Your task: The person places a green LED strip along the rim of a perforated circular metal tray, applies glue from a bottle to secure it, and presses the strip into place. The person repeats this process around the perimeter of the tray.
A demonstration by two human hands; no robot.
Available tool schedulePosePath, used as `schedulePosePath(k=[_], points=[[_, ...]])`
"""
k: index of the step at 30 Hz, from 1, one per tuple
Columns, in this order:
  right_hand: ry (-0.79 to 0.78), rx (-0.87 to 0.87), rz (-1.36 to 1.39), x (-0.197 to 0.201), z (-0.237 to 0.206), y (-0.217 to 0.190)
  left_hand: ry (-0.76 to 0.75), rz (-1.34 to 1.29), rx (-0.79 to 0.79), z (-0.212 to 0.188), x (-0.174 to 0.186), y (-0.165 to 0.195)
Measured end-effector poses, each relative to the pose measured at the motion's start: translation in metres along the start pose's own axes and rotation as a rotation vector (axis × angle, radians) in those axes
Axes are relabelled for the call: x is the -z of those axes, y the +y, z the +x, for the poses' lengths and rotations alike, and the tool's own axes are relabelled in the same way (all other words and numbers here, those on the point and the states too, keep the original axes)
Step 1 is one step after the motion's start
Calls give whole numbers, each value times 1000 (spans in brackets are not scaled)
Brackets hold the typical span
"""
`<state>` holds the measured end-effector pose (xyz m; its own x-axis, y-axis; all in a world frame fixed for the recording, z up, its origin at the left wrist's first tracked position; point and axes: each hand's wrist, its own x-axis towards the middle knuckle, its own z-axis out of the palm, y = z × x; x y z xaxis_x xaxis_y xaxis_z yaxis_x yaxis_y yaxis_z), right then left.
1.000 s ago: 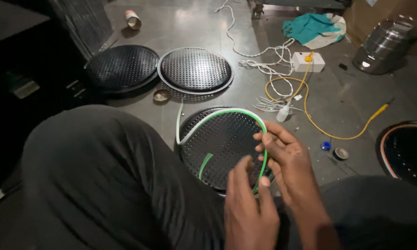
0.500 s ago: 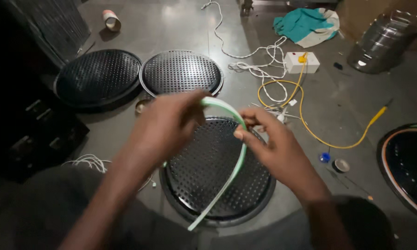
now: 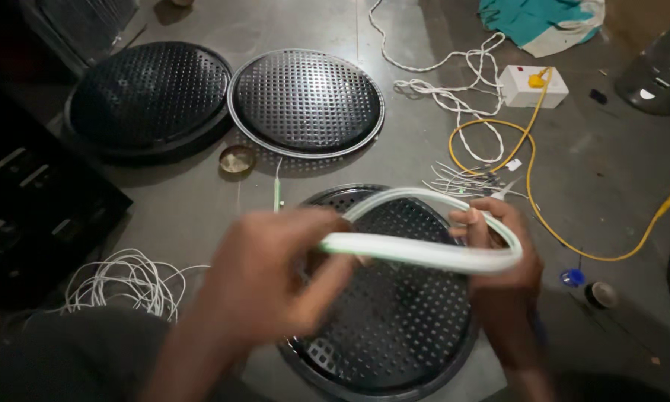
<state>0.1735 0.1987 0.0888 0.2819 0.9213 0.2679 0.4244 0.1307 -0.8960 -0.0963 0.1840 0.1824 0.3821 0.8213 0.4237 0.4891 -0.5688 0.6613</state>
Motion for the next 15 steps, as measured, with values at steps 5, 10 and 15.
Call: schedulePosePath(k=[5, 10, 15], points=[[-279, -109, -339, 17, 11, 55, -660, 120, 261, -19, -55, -10], [-497, -183, -592, 31, 21, 118, -933, 125, 229, -36, -123, -31], [-396, -457, -467, 21, 16, 133, -684, -253, 311, -41, -124, -29]])
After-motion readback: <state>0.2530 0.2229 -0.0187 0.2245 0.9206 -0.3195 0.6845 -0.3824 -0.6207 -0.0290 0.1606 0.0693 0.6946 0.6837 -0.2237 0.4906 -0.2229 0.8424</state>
